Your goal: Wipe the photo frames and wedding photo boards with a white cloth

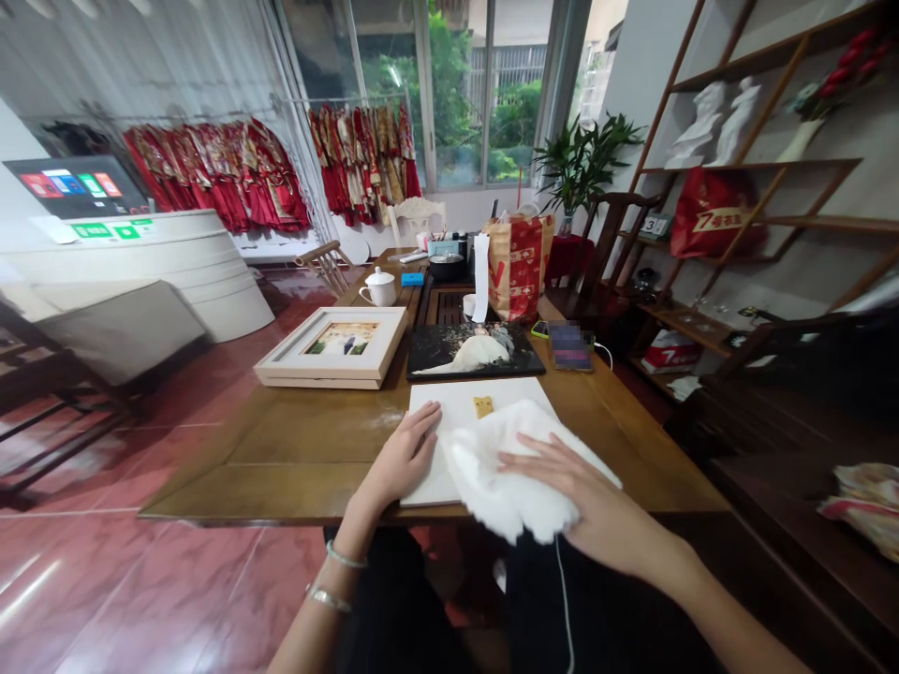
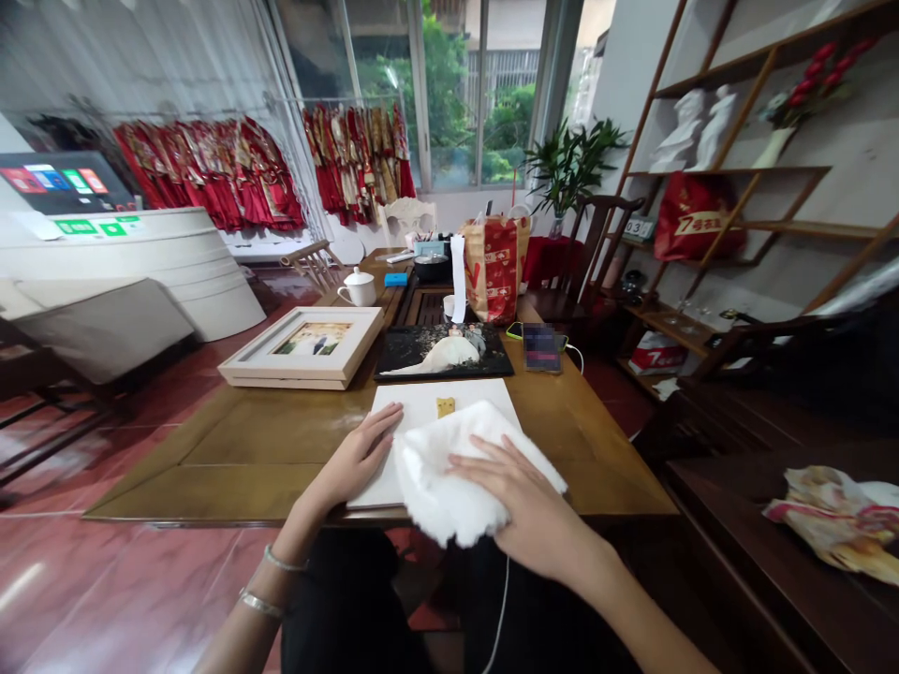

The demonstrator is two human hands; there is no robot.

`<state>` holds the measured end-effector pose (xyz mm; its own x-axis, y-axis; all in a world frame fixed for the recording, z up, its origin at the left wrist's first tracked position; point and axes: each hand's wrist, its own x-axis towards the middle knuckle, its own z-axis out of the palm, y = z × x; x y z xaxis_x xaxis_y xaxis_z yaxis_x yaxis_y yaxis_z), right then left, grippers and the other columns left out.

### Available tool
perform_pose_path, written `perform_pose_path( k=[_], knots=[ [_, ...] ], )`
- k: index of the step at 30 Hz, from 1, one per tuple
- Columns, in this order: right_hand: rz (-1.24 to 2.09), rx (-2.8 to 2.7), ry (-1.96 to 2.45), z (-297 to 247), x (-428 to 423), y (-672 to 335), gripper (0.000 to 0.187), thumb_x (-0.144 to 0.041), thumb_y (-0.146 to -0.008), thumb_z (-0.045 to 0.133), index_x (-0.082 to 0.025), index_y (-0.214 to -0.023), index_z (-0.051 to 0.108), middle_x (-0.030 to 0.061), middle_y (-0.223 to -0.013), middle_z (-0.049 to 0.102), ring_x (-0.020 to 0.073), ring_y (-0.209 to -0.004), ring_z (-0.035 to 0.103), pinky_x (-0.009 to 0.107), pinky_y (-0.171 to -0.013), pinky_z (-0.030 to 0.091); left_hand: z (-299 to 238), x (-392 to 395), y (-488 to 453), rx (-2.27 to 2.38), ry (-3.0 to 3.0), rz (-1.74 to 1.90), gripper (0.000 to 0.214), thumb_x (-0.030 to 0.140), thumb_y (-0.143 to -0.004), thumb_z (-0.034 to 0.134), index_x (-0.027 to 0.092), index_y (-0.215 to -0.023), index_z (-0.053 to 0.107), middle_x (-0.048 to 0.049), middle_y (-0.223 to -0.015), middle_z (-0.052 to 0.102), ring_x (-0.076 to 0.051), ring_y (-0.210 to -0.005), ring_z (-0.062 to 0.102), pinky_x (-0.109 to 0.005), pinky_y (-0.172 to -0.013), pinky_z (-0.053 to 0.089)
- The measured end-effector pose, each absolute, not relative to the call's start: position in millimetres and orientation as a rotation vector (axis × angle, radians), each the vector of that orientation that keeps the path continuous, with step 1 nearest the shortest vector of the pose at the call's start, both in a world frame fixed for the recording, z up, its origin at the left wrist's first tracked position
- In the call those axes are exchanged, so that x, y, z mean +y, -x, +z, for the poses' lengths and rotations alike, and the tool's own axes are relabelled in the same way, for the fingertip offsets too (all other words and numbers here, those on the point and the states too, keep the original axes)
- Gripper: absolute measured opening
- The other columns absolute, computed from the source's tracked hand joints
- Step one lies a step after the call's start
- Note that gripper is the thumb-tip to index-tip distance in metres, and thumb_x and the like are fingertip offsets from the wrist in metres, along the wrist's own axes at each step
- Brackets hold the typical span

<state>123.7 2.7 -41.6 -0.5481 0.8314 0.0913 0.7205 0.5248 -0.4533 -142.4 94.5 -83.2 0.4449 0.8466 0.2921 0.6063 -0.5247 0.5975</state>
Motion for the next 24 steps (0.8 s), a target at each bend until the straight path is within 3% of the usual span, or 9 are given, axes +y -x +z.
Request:
perform_pose_path(
  k=[9, 15, 19, 24],
  knots=[
    [0.276, -2.194, 1.738, -51, 104, -117, 0.063, -0.013, -0.071, 0.045, -0.024, -0.133, 0.045, 0.0014, -0.143, 0.039, 0.0287, -0.137, 0.021, 0.055, -0.110, 0.009, -85, 95, 143, 1.236, -2.317, 0.790, 0.041, 0.026, -0.090, 0.038, 0.018, -0.129, 0.050, -0.0079, -0.141, 0.044, -0.022, -0.134, 0.034, -0.046, -0.113, 0.025],
    [0.288, -2.430, 1.467, -51, 41, -106, 0.075, -0.010, -0.065, 0.050, -0.030, -0.136, 0.040, -0.0022, -0.146, 0.034, 0.0265, -0.139, 0.014, 0.055, -0.110, 0.002, -83, 94, 142, 1.241, -2.307, 0.796, 0.041, 0.026, -0.090, 0.038, 0.018, -0.129, 0.051, -0.0075, -0.141, 0.043, -0.022, -0.134, 0.033, -0.045, -0.113, 0.025],
    [0.420, -2.528, 1.332, -46, -9, -125, 0.072, -0.011, -0.070, 0.049, -0.037, -0.137, 0.037, -0.0047, -0.146, 0.033, 0.0240, -0.139, 0.016, 0.053, -0.111, 0.008, -82, 94, 141, 1.260, -2.315, 0.763, 0.042, 0.026, -0.090, 0.037, 0.017, -0.130, 0.049, -0.0077, -0.142, 0.041, -0.023, -0.134, 0.033, -0.046, -0.113, 0.024],
    [0.382, -2.484, 1.395, -48, 6, -144, 0.067, -0.013, -0.073, 0.048, -0.026, -0.138, 0.037, 0.0006, -0.144, 0.037, 0.0211, -0.137, 0.023, 0.046, -0.112, 0.014, -83, 96, 143, 1.251, -2.319, 0.762, 0.043, 0.027, -0.090, 0.037, 0.018, -0.131, 0.048, -0.0074, -0.143, 0.041, -0.022, -0.134, 0.033, -0.045, -0.113, 0.023]
  ],
)
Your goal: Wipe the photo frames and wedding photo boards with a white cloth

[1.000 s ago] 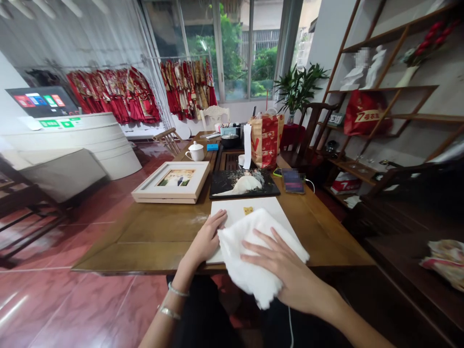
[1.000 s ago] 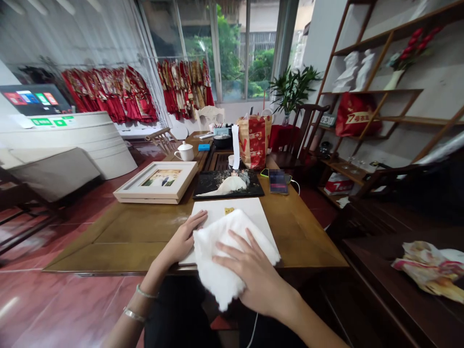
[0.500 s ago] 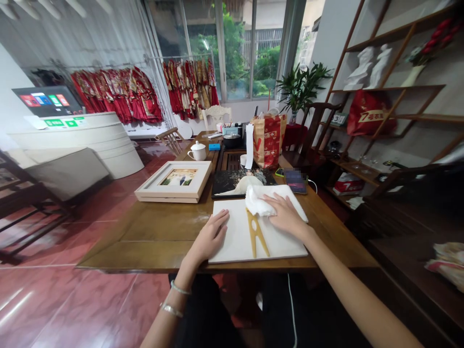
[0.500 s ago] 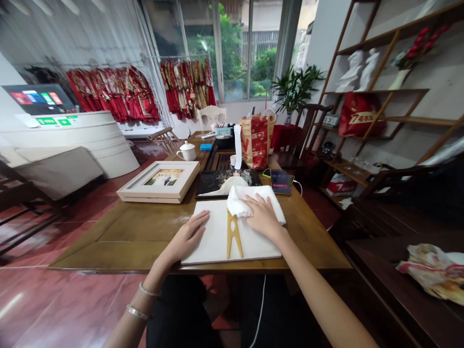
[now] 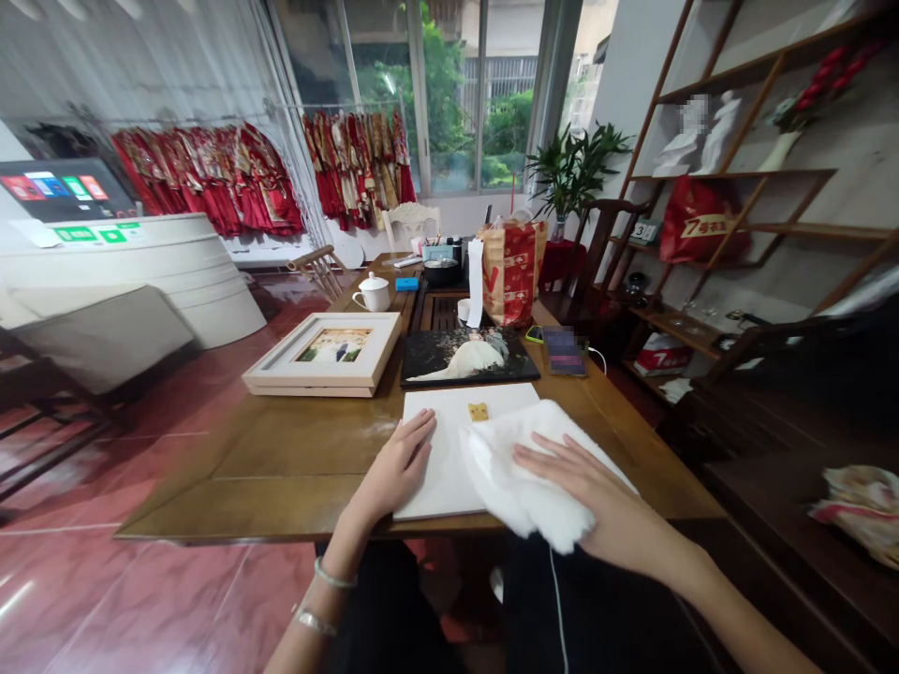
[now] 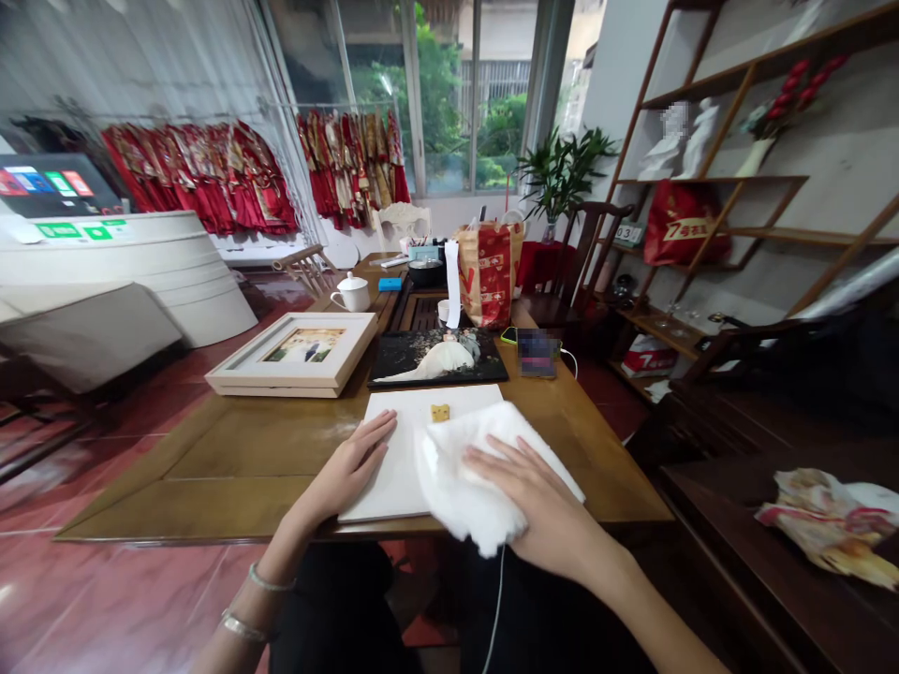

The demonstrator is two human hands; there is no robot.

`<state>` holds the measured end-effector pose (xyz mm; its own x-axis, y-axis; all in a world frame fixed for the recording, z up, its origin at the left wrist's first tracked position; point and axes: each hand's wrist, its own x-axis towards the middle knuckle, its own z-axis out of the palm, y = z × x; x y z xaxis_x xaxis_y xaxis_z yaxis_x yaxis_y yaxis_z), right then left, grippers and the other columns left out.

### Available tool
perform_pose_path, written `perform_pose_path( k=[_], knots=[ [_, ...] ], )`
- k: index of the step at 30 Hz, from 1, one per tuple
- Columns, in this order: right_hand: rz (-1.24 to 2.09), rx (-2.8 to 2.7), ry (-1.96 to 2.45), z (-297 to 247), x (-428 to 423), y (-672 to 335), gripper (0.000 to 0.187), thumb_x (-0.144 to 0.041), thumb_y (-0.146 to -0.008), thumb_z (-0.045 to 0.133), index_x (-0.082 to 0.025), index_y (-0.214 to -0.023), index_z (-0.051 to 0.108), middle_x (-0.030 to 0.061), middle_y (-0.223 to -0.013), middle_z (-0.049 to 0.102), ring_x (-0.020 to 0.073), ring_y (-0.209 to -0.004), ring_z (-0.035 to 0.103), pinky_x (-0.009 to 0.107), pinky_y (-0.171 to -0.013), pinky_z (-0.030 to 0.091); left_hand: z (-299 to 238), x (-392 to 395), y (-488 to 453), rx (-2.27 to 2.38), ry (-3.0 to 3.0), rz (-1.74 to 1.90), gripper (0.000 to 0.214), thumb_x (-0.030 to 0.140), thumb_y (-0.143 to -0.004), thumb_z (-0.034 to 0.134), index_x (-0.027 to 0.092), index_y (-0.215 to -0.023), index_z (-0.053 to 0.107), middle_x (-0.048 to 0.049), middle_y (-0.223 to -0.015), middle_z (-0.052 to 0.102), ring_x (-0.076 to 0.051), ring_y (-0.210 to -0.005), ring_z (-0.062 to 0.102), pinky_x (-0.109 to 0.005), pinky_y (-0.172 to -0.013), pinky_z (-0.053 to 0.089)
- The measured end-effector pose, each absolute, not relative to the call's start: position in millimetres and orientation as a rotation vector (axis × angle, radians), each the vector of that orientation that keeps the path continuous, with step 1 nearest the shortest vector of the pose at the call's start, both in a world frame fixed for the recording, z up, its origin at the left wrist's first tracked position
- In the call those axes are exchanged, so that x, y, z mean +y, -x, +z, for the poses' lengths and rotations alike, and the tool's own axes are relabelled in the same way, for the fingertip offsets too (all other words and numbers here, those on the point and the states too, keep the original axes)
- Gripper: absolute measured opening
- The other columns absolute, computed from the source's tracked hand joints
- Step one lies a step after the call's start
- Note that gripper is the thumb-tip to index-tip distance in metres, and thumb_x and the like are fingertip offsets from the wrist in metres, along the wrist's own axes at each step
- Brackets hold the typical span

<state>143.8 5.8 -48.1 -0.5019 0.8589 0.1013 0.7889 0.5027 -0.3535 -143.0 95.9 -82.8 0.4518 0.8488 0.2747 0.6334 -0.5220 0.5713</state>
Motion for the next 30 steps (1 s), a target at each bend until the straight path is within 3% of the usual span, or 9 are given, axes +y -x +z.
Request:
perform_pose_path(
  k=[5, 10, 16, 23, 30],
  knots=[
    [0.268, -2.397, 1.549, -53, 71, -139, 0.069, -0.014, -0.067, 0.049, -0.023, -0.135, 0.042, 0.0026, -0.146, 0.033, 0.0212, -0.136, 0.024, 0.046, -0.112, 0.014, -84, 96, 144, 1.232, -2.328, 0.768, 0.042, 0.026, -0.091, 0.038, 0.018, -0.130, 0.049, -0.0078, -0.142, 0.042, -0.023, -0.134, 0.034, -0.046, -0.113, 0.024],
    [0.215, -2.331, 1.666, -52, 113, -126, 0.064, -0.015, -0.070, 0.046, -0.021, -0.134, 0.044, 0.0046, -0.144, 0.037, 0.0225, -0.136, 0.025, 0.046, -0.111, 0.013, -84, 96, 143, 1.250, -2.339, 0.774, 0.041, 0.026, -0.091, 0.037, 0.019, -0.129, 0.049, -0.0075, -0.141, 0.043, -0.021, -0.134, 0.034, -0.046, -0.113, 0.025],
    [0.185, -2.385, 1.573, -56, 59, -125, 0.079, -0.007, -0.060, 0.046, -0.024, -0.137, 0.039, 0.0029, -0.144, 0.039, 0.0224, -0.137, 0.023, 0.049, -0.112, 0.012, -85, 95, 142, 1.245, -2.320, 0.805, 0.041, 0.026, -0.090, 0.039, 0.019, -0.129, 0.050, -0.0075, -0.141, 0.044, -0.022, -0.133, 0.035, -0.046, -0.112, 0.027],
    [0.333, -2.446, 1.429, -56, -38, -133, 0.084, -0.009, -0.060, 0.048, -0.030, -0.140, 0.033, -0.0019, -0.145, 0.035, 0.0251, -0.137, 0.021, 0.051, -0.113, 0.015, -84, 96, 142, 1.235, -2.317, 0.809, 0.041, 0.027, -0.090, 0.039, 0.019, -0.129, 0.050, -0.0070, -0.141, 0.043, -0.023, -0.133, 0.035, -0.047, -0.113, 0.024],
    [0.421, -2.196, 1.480, -54, 38, -139, 0.072, -0.008, -0.061, 0.044, -0.024, -0.131, 0.047, 0.0027, -0.138, 0.047, 0.0211, -0.133, 0.033, 0.048, -0.113, 0.016, -84, 96, 143, 1.225, -2.331, 0.807, 0.041, 0.027, -0.090, 0.040, 0.019, -0.129, 0.050, -0.0070, -0.140, 0.045, -0.023, -0.133, 0.036, -0.046, -0.113, 0.025]
  ],
)
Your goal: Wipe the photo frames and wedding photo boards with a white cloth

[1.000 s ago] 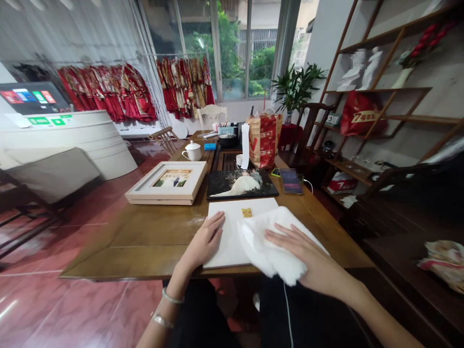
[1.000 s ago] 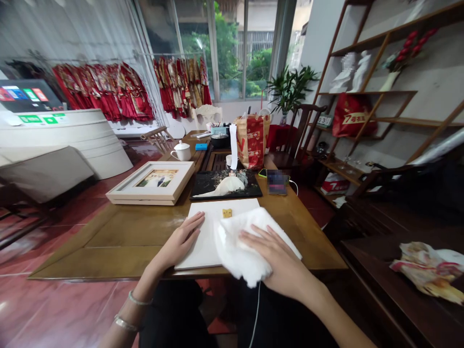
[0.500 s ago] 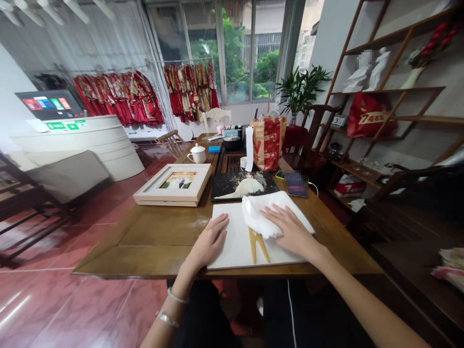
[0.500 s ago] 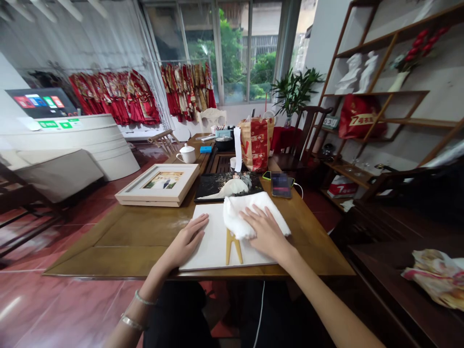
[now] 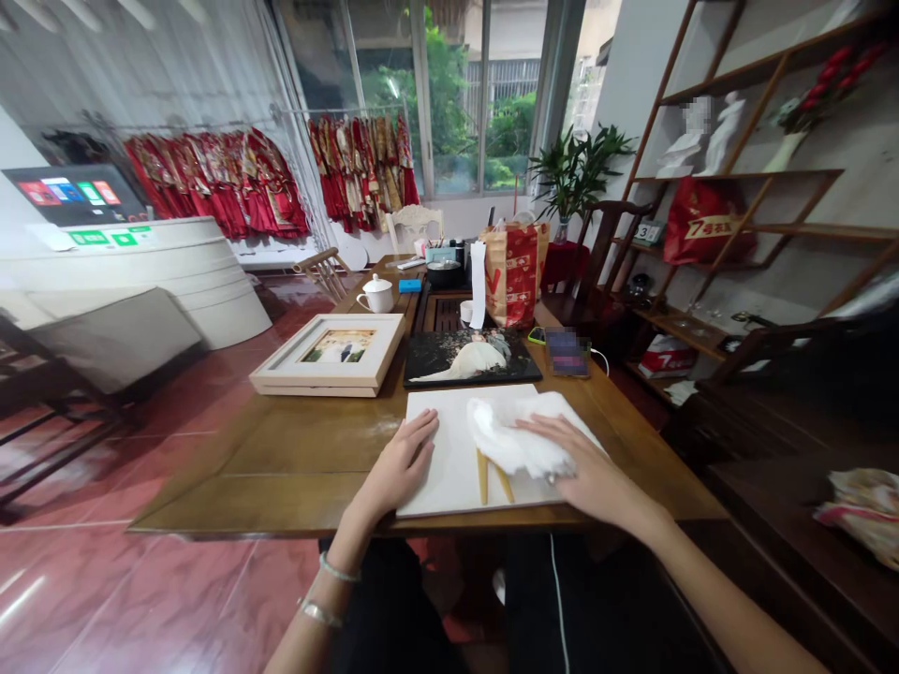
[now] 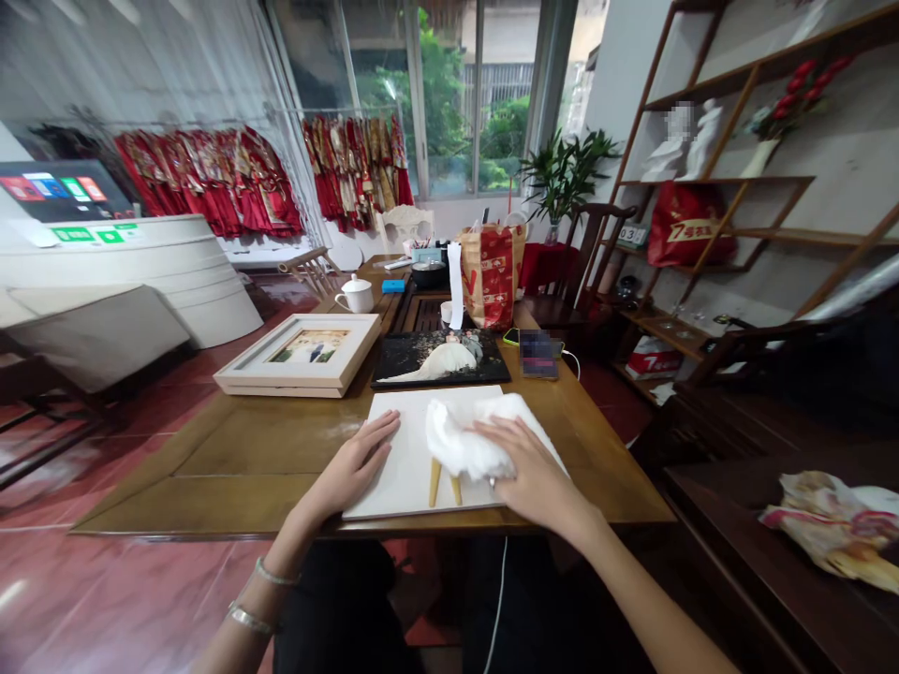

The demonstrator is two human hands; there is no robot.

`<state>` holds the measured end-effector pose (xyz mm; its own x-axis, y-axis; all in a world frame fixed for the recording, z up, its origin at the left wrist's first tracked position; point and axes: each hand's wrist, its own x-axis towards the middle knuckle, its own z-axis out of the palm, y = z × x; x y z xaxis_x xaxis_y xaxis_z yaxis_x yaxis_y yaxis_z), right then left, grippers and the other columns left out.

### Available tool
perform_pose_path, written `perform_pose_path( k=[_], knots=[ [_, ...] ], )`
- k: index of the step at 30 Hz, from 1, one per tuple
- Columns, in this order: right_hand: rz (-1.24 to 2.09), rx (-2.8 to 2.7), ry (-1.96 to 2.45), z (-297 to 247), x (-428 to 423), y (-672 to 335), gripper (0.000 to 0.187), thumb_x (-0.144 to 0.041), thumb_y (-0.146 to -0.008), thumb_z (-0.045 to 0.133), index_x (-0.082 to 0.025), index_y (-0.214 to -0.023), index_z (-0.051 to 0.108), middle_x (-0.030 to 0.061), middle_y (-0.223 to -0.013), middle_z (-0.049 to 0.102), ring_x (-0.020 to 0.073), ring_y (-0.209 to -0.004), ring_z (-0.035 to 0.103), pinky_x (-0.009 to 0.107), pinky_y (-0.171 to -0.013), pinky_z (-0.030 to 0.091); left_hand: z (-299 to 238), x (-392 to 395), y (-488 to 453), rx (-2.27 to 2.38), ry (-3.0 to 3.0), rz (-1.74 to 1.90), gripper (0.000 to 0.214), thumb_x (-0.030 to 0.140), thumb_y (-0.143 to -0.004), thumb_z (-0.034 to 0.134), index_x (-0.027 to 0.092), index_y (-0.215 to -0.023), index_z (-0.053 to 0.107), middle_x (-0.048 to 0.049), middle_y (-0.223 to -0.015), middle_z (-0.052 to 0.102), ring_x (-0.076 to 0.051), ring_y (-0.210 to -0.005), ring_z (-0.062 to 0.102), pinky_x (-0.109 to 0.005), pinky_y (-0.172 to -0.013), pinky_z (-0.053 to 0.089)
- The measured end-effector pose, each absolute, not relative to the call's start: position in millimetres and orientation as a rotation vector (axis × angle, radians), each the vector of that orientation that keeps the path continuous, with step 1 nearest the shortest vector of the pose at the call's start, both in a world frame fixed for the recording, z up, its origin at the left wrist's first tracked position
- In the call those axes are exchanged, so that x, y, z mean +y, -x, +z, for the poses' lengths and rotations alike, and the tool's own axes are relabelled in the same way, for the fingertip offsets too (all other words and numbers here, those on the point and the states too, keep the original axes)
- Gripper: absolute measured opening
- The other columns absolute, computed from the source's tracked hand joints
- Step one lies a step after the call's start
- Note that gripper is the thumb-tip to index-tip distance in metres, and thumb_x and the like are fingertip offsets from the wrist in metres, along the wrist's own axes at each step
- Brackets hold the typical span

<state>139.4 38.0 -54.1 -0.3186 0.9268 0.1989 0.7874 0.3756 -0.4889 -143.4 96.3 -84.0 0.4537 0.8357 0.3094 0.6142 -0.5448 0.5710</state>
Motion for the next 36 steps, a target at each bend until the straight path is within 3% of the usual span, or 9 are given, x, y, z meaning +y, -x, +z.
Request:
perform_pose_path(
  k=[6, 14, 20, 24, 32, 36],
  knots=[
    [0.395, -2.196, 1.638, -51, 112, -125, 0.055, -0.021, -0.078, 0.042, -0.015, -0.132, 0.045, 0.0064, -0.139, 0.045, 0.0192, -0.134, 0.030, 0.042, -0.113, 0.014, -83, 95, 144, 1.239, -2.335, 0.768, 0.041, 0.027, -0.090, 0.038, 0.019, -0.129, 0.051, -0.0069, -0.141, 0.043, -0.022, -0.134, 0.034, -0.045, -0.113, 0.026],
    [0.256, -2.319, 1.589, -53, 58, -112, 0.068, -0.014, -0.068, 0.049, -0.024, -0.135, 0.043, 0.0057, -0.142, 0.040, 0.0245, -0.135, 0.027, 0.050, -0.112, 0.011, -83, 96, 143, 1.248, -2.303, 0.786, 0.041, 0.027, -0.090, 0.039, 0.018, -0.127, 0.052, -0.0072, -0.140, 0.045, -0.022, -0.134, 0.035, -0.043, -0.113, 0.025],
    [0.362, -2.416, 1.448, -51, -24, -114, 0.085, -0.007, -0.058, 0.047, -0.032, -0.138, 0.035, -0.0002, -0.147, 0.033, 0.0249, -0.137, 0.022, 0.053, -0.112, 0.012, -85, 97, 144, 1.234, -2.313, 0.805, 0.041, 0.025, -0.090, 0.038, 0.018, -0.128, 0.051, -0.0074, -0.140, 0.045, -0.022, -0.133, 0.035, -0.045, -0.113, 0.026],
    [0.439, -2.395, 1.426, -50, -14, -122, 0.086, -0.004, -0.057, 0.043, -0.033, -0.138, 0.036, -0.0034, -0.146, 0.034, 0.0214, -0.137, 0.021, 0.050, -0.113, 0.012, -87, 99, 145, 1.213, -2.332, 0.793, 0.042, 0.023, -0.090, 0.037, 0.017, -0.129, 0.050, -0.0078, -0.141, 0.044, -0.022, -0.134, 0.034, -0.045, -0.113, 0.025],
    [0.381, -2.252, 1.656, -46, 103, -119, 0.058, -0.017, -0.072, 0.045, -0.015, -0.130, 0.048, 0.0087, -0.141, 0.042, 0.0232, -0.135, 0.026, 0.046, -0.113, 0.011, -87, 98, 147, 1.212, -2.318, 0.809, 0.041, 0.023, -0.089, 0.038, 0.020, -0.127, 0.051, -0.0062, -0.140, 0.045, -0.021, -0.133, 0.036, -0.044, -0.112, 0.026],
    [0.369, -2.236, 1.667, -45, 113, -115, 0.057, -0.017, -0.073, 0.044, -0.012, -0.130, 0.048, 0.0097, -0.139, 0.044, 0.0232, -0.134, 0.029, 0.045, -0.113, 0.010, -87, 97, 145, 1.225, -2.305, 0.814, 0.040, 0.023, -0.089, 0.039, 0.019, -0.127, 0.052, -0.0066, -0.140, 0.045, -0.021, -0.133, 0.036, -0.044, -0.112, 0.027]
  ],
)
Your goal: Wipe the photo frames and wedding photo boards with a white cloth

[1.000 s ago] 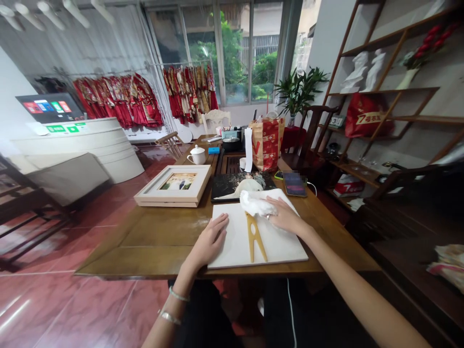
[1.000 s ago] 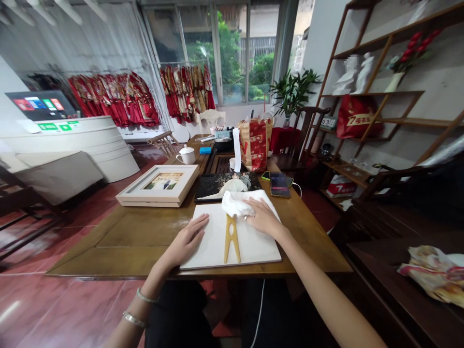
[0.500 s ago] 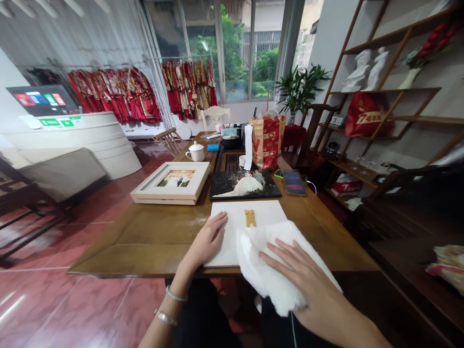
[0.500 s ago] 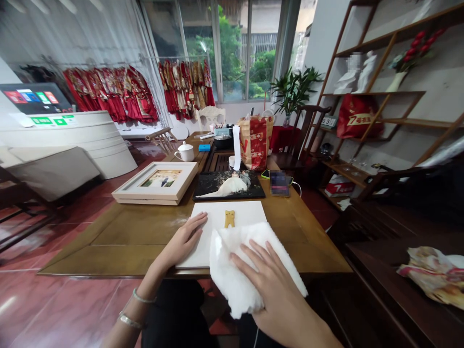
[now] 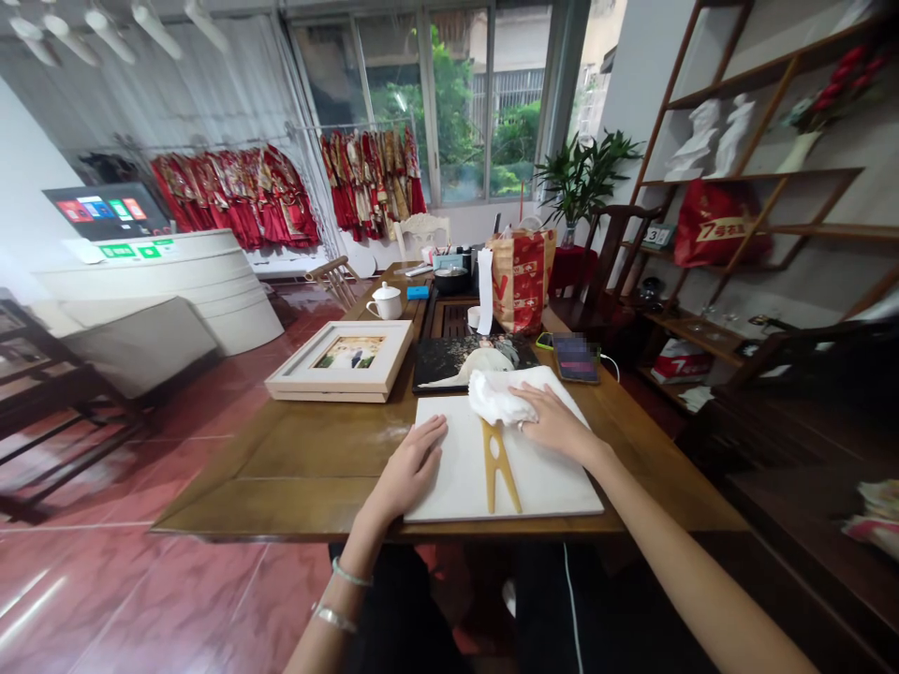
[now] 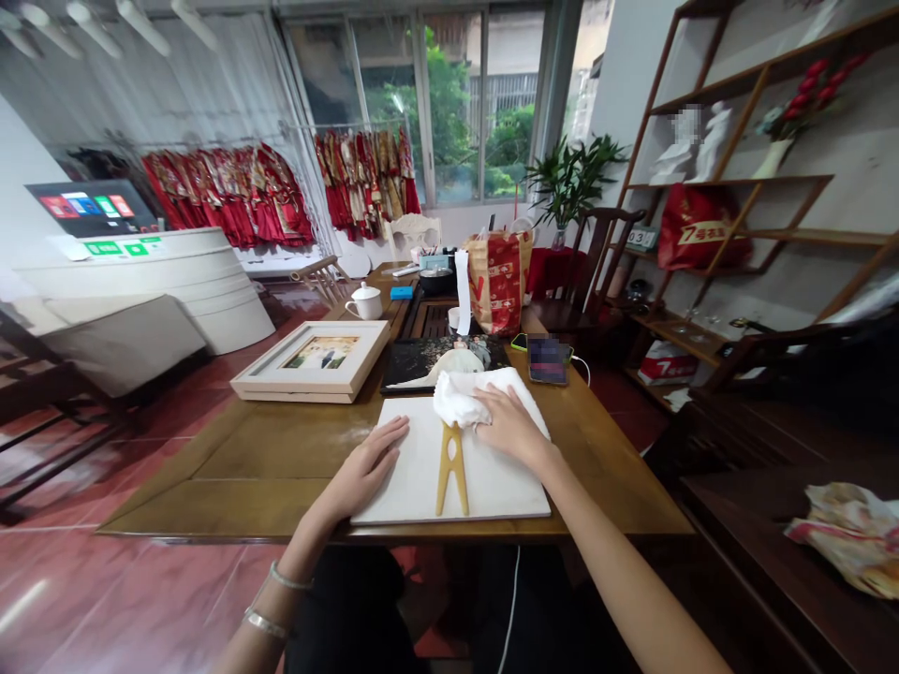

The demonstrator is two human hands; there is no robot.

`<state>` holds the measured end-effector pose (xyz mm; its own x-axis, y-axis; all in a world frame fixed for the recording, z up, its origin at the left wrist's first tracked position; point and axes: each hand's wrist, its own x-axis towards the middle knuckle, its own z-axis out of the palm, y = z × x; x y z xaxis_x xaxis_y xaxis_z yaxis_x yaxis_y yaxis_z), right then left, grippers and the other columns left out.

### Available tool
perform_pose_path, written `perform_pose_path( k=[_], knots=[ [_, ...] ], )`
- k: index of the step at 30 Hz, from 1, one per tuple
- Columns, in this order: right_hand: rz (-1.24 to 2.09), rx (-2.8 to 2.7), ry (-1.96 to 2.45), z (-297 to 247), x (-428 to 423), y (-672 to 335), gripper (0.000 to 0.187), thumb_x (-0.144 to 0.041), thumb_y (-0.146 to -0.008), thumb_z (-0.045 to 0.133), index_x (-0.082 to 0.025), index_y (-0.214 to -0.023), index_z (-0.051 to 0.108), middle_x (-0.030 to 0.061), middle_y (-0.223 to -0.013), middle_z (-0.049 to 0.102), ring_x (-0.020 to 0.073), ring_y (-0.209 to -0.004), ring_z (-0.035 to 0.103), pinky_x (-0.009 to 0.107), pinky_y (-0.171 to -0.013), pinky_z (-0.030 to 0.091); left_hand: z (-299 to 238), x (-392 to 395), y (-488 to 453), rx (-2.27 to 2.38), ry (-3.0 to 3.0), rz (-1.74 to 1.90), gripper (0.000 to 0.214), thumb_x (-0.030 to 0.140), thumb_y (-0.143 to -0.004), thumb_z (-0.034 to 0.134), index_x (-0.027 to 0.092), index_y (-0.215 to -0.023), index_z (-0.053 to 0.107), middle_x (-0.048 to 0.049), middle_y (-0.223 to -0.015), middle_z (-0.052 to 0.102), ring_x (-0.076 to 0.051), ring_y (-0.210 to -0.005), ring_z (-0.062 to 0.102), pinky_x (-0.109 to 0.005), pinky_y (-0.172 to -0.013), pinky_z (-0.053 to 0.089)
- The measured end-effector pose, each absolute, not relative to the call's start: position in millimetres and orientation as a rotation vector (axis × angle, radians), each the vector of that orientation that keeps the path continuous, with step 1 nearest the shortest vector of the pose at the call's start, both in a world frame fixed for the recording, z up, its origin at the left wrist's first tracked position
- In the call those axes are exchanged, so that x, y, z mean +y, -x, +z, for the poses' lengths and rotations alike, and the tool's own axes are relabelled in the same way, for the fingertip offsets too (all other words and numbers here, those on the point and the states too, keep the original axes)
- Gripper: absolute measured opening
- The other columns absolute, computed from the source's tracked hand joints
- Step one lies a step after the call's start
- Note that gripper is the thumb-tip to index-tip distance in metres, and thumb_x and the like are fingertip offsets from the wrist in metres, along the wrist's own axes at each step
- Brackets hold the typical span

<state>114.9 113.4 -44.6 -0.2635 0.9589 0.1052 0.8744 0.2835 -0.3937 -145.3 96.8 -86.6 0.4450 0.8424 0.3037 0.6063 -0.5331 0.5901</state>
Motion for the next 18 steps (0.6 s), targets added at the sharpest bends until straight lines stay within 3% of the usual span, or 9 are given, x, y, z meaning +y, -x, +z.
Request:
perform_pose_path(
  k=[11, 18],
  knots=[
    [0.410, -2.401, 1.352, -53, -24, -114, 0.086, -0.005, -0.056, 0.044, -0.034, -0.137, 0.037, -0.0035, -0.147, 0.031, 0.0224, -0.137, 0.020, 0.052, -0.112, 0.009, -84, 96, 144, 1.232, -2.301, 0.811, 0.041, 0.022, -0.089, 0.037, 0.018, -0.126, 0.052, -0.0073, -0.140, 0.045, -0.021, -0.133, 0.035, -0.043, -0.112, 0.027],
    [0.513, -2.168, 1.453, -57, 34, -128, 0.071, -0.008, -0.064, 0.044, -0.022, -0.134, 0.044, 0.0041, -0.140, 0.044, 0.0214, -0.134, 0.031, 0.048, -0.113, 0.017, -85, 97, 145, 1.212, -2.291, 0.807, 0.041, 0.021, -0.088, 0.038, 0.019, -0.126, 0.052, -0.0066, -0.140, 0.045, -0.021, -0.133, 0.035, -0.044, -0.113, 0.026]
  ],
)
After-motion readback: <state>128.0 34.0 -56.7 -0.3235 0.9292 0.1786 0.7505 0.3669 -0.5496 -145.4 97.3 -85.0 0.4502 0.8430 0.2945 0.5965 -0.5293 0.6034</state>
